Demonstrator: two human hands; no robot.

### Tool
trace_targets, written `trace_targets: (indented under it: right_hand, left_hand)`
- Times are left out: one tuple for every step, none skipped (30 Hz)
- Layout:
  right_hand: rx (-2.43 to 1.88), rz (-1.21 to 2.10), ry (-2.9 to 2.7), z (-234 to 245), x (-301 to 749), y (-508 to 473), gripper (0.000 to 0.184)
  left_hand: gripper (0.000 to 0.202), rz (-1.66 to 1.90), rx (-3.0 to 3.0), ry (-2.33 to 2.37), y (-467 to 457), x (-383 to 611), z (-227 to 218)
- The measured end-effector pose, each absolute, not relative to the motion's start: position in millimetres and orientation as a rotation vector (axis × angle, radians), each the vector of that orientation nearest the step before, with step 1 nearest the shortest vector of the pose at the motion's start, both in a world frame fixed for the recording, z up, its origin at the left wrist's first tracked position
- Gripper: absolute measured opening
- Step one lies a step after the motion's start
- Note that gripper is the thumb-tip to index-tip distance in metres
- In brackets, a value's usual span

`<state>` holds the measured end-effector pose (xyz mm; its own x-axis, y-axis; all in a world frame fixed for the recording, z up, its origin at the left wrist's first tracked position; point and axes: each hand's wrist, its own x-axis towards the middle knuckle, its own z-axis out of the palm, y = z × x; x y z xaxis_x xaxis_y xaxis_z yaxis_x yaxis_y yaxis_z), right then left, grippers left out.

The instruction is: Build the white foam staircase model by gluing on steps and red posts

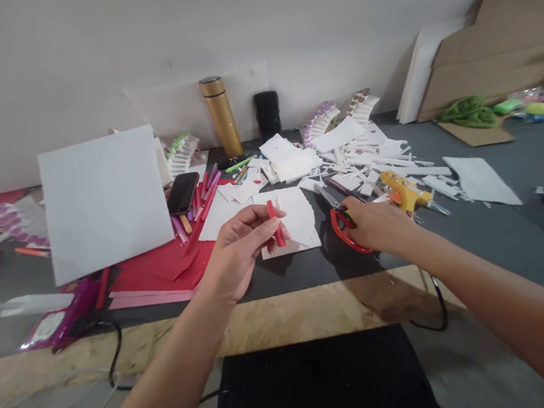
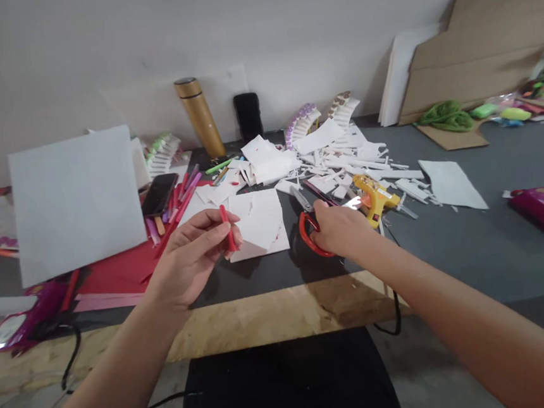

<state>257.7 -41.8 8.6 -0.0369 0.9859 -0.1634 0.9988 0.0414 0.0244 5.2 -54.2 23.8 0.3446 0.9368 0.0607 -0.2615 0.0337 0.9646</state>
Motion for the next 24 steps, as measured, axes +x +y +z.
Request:
trace_targets:
  right_hand:
    - [2.102,-0.154,2.202,7,264,-40,0.031]
    - [2.144,-0.191,2.245,5,270,-40,0.030]
    - [2.204,-0.291,2.285,3,276,-40,0.028]
    - [2.281,-0.487,2.320,1,282,-40,0.028]
    - [2.351,-0.756,2.353,0,287,-41,0.028]
    - [2.397,-1.060,2.380,1,291,-42,0.029]
    - [2.412,-1.346,2.412,3,294,-43,0.032]
    - [2.406,-1.581,2.445,7,295,-44,0.035]
    - [2.393,-1.733,2.487,12,294,-45,0.039]
    - [2.379,-1.815,2.540,18,291,-45,0.041]
    - [2.365,-1.851,2.583,25,287,-44,0.042]
    - [2.351,-1.851,2.634,31,282,-42,0.042]
    - [2.308,-1.847,2.708,37,276,-39,0.043]
    - [2.246,-1.835,2.773,42,270,-35,0.042]
    - [2.203,-1.753,2.846,45,265,-30,0.042]
    - [2.153,-1.648,2.921,46,260,-24,0.042]
    - [2.113,-1.549,2.992,45,257,-19,0.045]
    - [2.060,-1.464,3.053,42,254,-14,0.048]
    - [2.009,-1.390,3.108,38,253,-11,0.052]
    - [1.961,-1.329,3.151,34,254,-8,0.055]
    - [1.913,-1.274,3.178,29,255,-7,0.057]
    - [1.875,-1.211,3.195,25,256,-7,0.058]
    - [1.843,-1.136,3.203,22,258,-9,0.059]
    - [1.816,-1.053,3.205,20,260,-10,0.061]
  left_hand:
    - [0.014,1.080,1.190,0.752,-50,5,27]
    - [0.013,1.094,1.205,0.751,-45,6,29]
    - [0.013,1.105,1.214,0.748,-40,7,32]
    - [0.013,1.112,1.214,0.743,-35,8,35]
    - [0.013,1.112,1.202,0.738,-29,9,38]
    - [0.013,1.106,1.177,0.734,-24,10,41]
    - [0.012,1.100,1.137,0.736,-18,12,43]
    - [0.011,1.095,1.087,0.744,-13,13,46]
    - [0.009,1.090,1.031,0.759,-9,14,47]
    - [0.008,1.088,0.973,0.782,-5,15,48]
    - [0.008,1.087,0.918,0.808,-1,16,49]
    - [0.009,1.085,0.872,0.829,3,17,49]
    - [0.009,1.080,0.833,0.845,6,17,49]
    - [0.009,1.079,0.805,0.851,9,17,48]
    - [0.009,1.080,0.789,0.849,12,17,46]
    - [0.008,1.082,0.793,0.837,14,17,44]
    - [0.008,1.084,0.820,0.821,17,17,42]
    - [0.008,1.093,0.873,0.805,18,17,39]
    - [0.008,1.109,0.948,0.788,20,17,36]
    - [0.008,1.131,1.037,0.769,21,17,32]
    - [0.007,1.155,1.128,0.750,21,17,29]
    - [0.007,1.180,1.213,0.734,21,17,25]
    - [0.009,1.201,1.285,0.723,21,17,22]
    - [0.012,1.211,1.346,0.720,20,17,18]
